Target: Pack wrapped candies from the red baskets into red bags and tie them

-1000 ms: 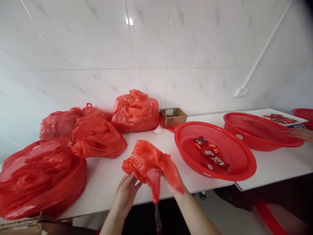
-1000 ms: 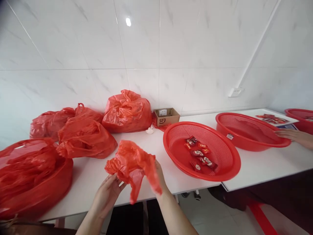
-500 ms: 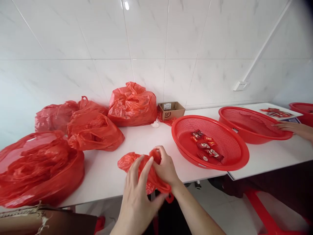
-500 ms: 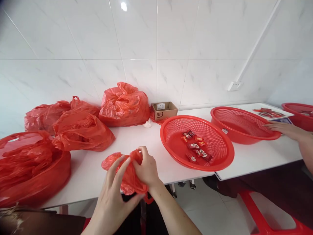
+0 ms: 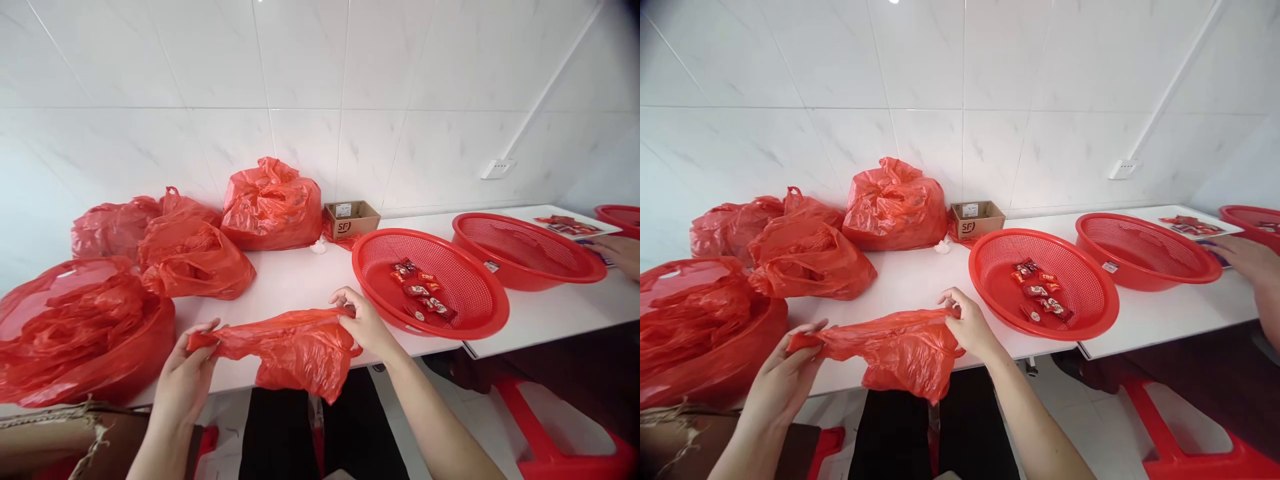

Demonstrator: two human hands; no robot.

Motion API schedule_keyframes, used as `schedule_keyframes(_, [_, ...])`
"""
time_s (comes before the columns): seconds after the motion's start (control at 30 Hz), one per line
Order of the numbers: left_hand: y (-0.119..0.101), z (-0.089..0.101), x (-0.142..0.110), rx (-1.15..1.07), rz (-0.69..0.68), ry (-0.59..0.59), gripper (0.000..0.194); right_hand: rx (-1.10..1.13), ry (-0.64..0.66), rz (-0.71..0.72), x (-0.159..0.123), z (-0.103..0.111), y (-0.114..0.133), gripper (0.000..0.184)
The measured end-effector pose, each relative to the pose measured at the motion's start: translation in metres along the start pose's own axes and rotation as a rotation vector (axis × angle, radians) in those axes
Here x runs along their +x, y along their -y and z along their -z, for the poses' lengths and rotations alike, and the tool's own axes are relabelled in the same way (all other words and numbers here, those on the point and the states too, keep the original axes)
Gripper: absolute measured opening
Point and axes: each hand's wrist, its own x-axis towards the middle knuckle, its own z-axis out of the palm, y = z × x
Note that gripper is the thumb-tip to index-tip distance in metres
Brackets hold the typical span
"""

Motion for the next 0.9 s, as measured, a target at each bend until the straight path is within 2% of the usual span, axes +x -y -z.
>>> schedule_keyframes(0.03, [0.000,-0.004,-0.011,0.092,-0.155,-0.038,0.027,-0.023,-0.020,0.006,0.001,-0.001,0.003,0.033])
schedule_keyframes(0.1, [-0.001,-0.015,-0.037,0.355,-0.604,-0.090,0.030,-0.071,-0.028,0.022,0.001,-0.004,0.012,0.037])
schedule_keyframes(0.17, [-0.006,-0.030,-0.061,0.538,-0.998,0.003,0.021,-0.126,-0.046,0.062,-0.001,-0.009,0.021,0.040])
schedule_keyframes(0.2, [-0.009,-0.037,-0.070,0.591,-1.133,0.058,0.021,-0.153,-0.062,0.088,-0.001,-0.010,0.025,0.041])
schedule_keyframes(0.27, [-0.016,-0.048,-0.080,0.656,-1.263,0.147,0.027,-0.205,-0.101,0.155,-0.003,-0.012,0.032,0.044])
schedule_keyframes(0.37, [-0.021,-0.056,-0.080,0.734,-1.232,0.148,0.031,-0.257,-0.146,0.244,-0.004,-0.008,0.038,0.047])
schedule_keyframes(0.47, [-0.007,-0.060,-0.065,0.893,-1.131,0.294,0.028,-0.235,-0.154,0.261,-0.004,-0.006,0.042,0.045])
schedule_keyframes(0.53, [0.012,-0.065,-0.050,1.000,-1.032,0.411,0.028,-0.162,-0.102,0.223,-0.003,-0.010,0.043,0.045])
schedule_keyframes(0.63, [0.039,-0.075,-0.025,1.084,-0.943,0.394,0.029,-0.050,0.034,0.144,-0.005,-0.020,0.042,0.044])
schedule_keyframes(0.77, [0.052,-0.088,-0.011,1.134,-0.957,0.420,0.023,0.052,0.178,0.088,-0.011,-0.028,0.036,0.041])
schedule_keyframes(0.9, [0.062,-0.099,-0.016,1.349,-0.967,0.668,0.030,0.081,0.229,0.073,-0.017,-0.031,0.033,0.044])
